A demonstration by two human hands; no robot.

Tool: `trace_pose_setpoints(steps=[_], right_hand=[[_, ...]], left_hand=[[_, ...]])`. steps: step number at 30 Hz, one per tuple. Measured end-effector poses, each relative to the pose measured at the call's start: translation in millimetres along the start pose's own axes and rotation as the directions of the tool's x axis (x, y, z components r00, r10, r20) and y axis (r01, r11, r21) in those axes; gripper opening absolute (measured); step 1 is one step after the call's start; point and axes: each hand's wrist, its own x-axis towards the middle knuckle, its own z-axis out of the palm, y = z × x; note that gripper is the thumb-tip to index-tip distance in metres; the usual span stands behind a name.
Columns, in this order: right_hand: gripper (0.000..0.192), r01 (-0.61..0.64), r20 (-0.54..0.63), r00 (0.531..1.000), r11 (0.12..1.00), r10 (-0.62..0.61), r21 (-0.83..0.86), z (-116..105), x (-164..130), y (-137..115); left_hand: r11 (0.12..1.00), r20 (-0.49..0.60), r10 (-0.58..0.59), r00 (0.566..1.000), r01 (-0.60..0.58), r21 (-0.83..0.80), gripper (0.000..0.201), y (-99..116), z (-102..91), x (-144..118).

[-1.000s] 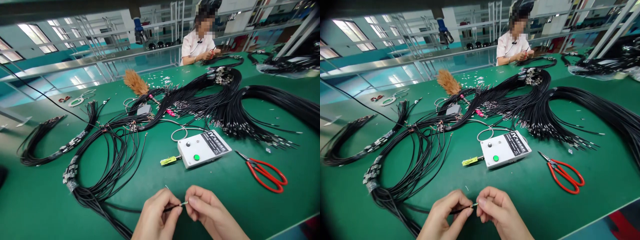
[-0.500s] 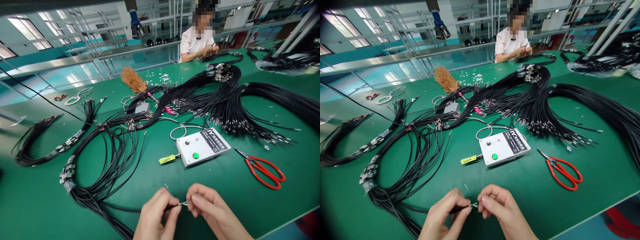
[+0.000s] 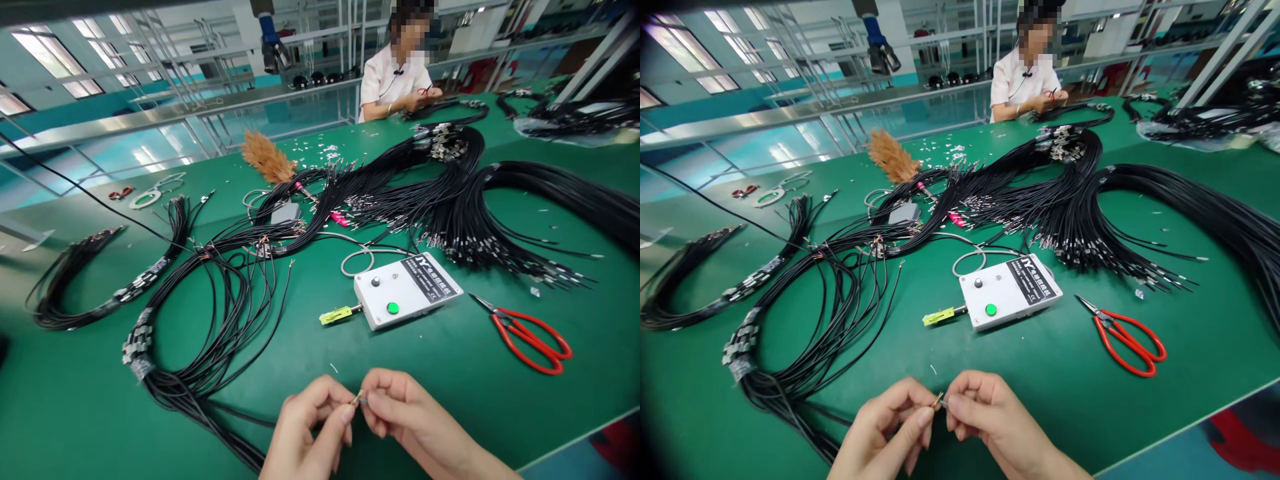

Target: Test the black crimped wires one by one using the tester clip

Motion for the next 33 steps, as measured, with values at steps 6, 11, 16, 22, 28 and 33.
trace_pose_setpoints(steps=[6, 11, 16, 22, 28, 33], right_hand=[[0.033, 0.139, -0.049, 0.988, 0.985, -0.144, -0.106, 1.8, 1.5, 2.1], [0.031, 0.185, -0.078, 0.975, 0.958, -0.206, -0.22, 3.7, 3.8, 3.4], [0.036, 0.179, -0.165, 0.96, 0.95, -0.225, -0.256, 10.9, 5.7, 9.1], [0.041, 0.255, -0.253, 0.916, 0.939, -0.311, -0.231, 14.9, 12.9, 33.8], [0.039, 0.2, -0.226, 0.937, 0.941, -0.265, -0.274, 14.8, 9.6, 25.1], [0.03, 0.158, -0.211, 0.95, 0.938, -0.23, -0.308, 15.3, 4.3, 14.3]], left_hand=[[0.984, -0.004, -0.104, 0.995, 0.103, -0.143, 0.051, 2.0, 2.0, 2.1], [0.987, -0.036, -0.081, 0.996, 0.076, -0.142, 0.049, -0.2, 3.0, 2.6], [0.987, -0.06, -0.053, 0.997, 0.043, -0.156, 0.046, -2.7, 5.2, 1.3], [0.982, -0.108, -0.005, 0.994, -0.016, -0.19, 0.046, -4.6, 6.2, 0.3], [0.945, -0.034, -0.067, 0.997, 0.053, -0.323, 0.041, 1.8, 4.9, 3.1], [0.941, -0.043, -0.028, 0.999, 0.011, -0.339, 0.031, 9.1, 7.9, 6.9]])
